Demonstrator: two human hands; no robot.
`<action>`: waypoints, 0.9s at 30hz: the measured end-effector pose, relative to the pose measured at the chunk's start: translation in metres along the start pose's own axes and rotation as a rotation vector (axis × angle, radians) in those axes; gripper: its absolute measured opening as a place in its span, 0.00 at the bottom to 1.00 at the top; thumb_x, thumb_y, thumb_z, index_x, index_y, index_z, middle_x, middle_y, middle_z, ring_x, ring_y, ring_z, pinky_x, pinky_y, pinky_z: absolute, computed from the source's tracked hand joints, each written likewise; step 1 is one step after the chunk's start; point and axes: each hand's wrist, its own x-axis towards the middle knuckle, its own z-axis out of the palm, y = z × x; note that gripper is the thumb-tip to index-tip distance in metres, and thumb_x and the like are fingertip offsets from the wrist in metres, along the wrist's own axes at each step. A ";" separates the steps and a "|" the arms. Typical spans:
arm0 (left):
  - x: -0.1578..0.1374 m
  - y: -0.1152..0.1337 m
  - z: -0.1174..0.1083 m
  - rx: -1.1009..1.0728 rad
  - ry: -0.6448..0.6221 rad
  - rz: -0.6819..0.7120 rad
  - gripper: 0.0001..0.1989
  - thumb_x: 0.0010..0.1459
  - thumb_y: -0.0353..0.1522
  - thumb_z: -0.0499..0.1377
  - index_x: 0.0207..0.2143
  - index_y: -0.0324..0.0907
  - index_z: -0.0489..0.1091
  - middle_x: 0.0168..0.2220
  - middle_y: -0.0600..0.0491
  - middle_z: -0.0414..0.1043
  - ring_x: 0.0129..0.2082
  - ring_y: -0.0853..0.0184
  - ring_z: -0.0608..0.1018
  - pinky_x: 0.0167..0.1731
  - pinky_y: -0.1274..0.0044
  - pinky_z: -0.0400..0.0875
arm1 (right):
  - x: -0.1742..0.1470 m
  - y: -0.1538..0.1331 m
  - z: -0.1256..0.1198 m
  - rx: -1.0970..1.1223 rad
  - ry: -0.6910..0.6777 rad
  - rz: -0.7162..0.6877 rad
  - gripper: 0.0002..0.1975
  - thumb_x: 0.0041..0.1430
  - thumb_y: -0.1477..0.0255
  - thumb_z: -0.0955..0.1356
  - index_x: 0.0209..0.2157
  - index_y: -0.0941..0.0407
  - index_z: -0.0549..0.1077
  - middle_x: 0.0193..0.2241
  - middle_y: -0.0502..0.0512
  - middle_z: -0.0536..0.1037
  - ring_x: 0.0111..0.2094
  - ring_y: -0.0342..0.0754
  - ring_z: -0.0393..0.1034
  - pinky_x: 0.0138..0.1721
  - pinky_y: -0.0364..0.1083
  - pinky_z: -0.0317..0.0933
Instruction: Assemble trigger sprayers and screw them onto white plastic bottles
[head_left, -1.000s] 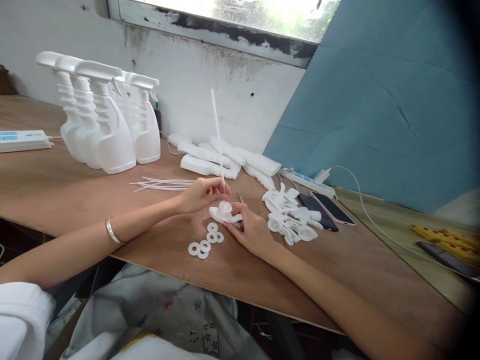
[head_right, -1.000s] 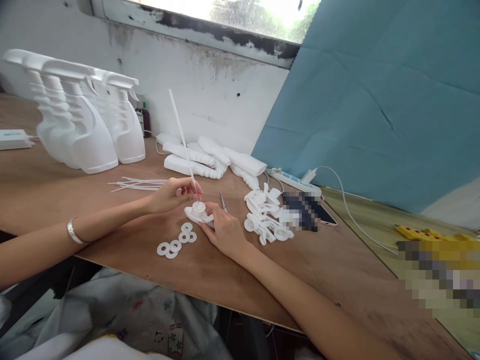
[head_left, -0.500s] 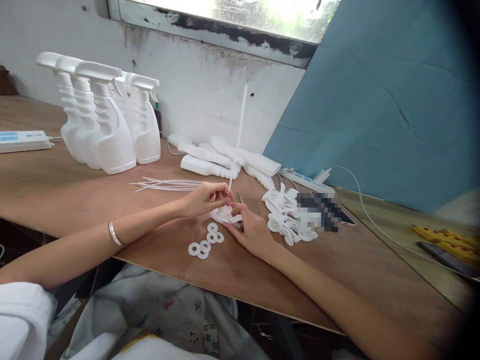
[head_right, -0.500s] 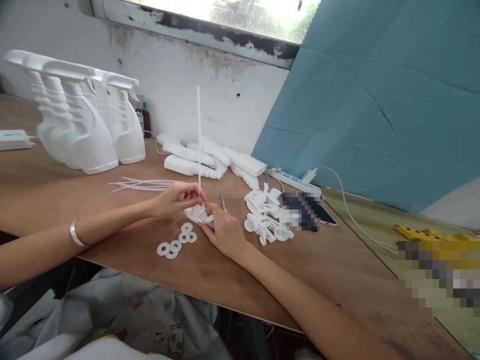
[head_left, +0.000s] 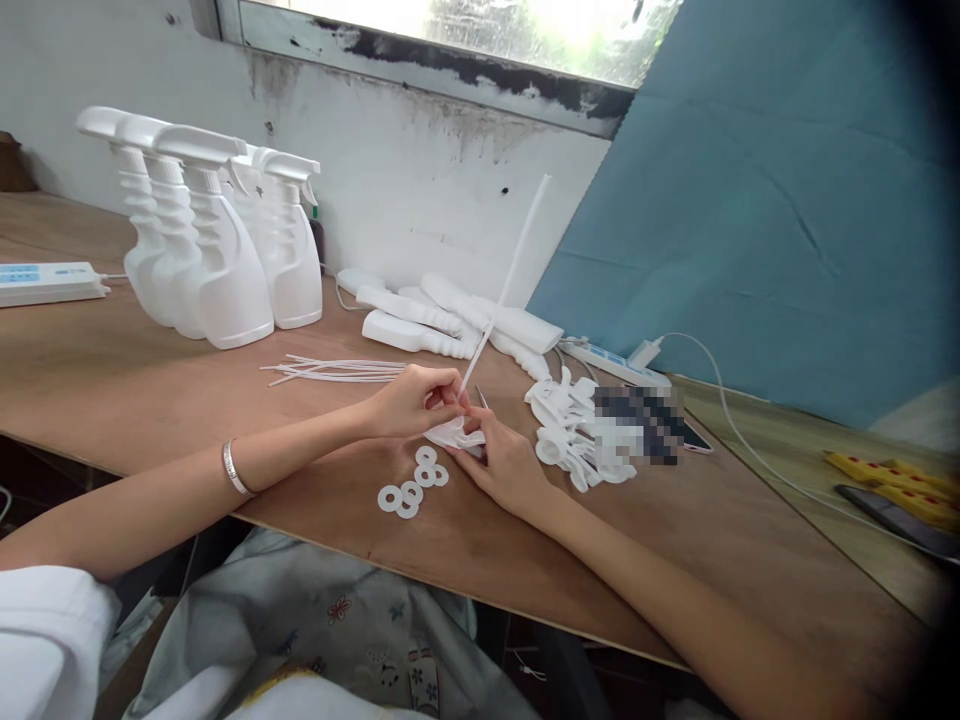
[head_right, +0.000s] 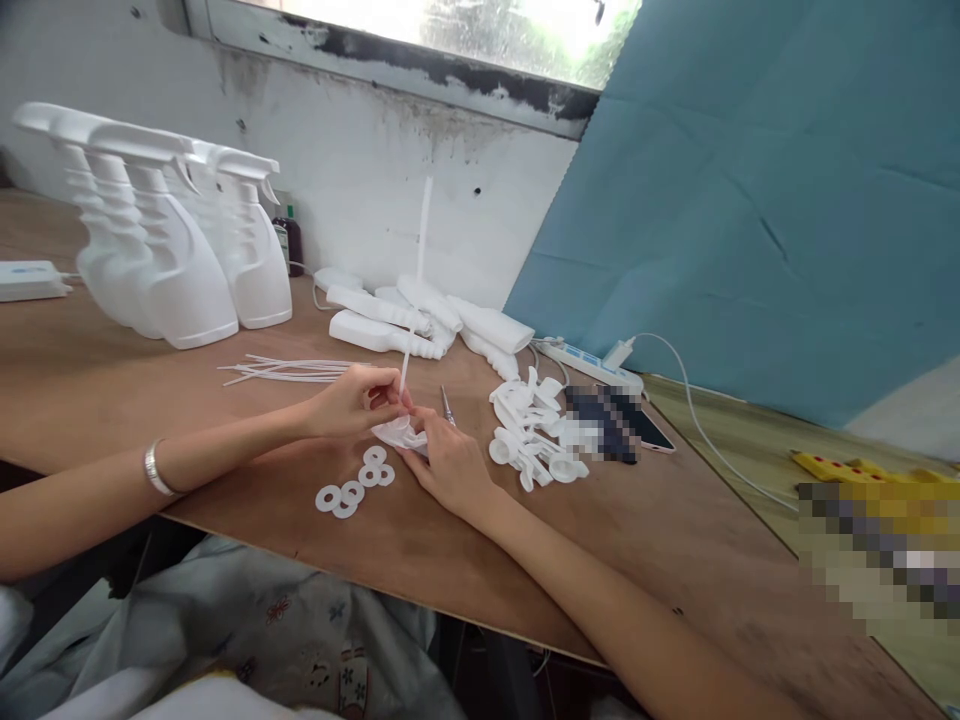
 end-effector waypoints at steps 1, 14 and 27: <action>0.000 0.000 0.001 0.000 0.004 0.009 0.01 0.49 0.26 0.55 0.27 0.37 0.66 0.20 0.59 0.62 0.18 0.77 0.59 0.19 0.84 0.54 | 0.000 0.000 0.000 0.001 -0.003 -0.003 0.14 0.57 0.67 0.63 0.44 0.55 0.59 0.32 0.52 0.73 0.24 0.46 0.69 0.26 0.44 0.61; 0.004 0.003 0.000 0.075 -0.079 0.061 0.01 0.49 0.25 0.53 0.27 0.37 0.64 0.20 0.59 0.61 0.19 0.77 0.61 0.20 0.84 0.56 | 0.000 0.002 0.003 0.027 -0.030 0.029 0.16 0.57 0.66 0.63 0.45 0.56 0.57 0.34 0.54 0.73 0.28 0.48 0.70 0.30 0.46 0.62; 0.006 0.004 -0.002 0.053 -0.129 -0.016 0.02 0.48 0.26 0.54 0.26 0.36 0.65 0.21 0.58 0.63 0.16 0.79 0.58 0.17 0.84 0.54 | 0.000 0.000 0.001 0.035 -0.040 0.057 0.14 0.56 0.67 0.64 0.42 0.55 0.57 0.33 0.53 0.73 0.27 0.48 0.70 0.28 0.45 0.61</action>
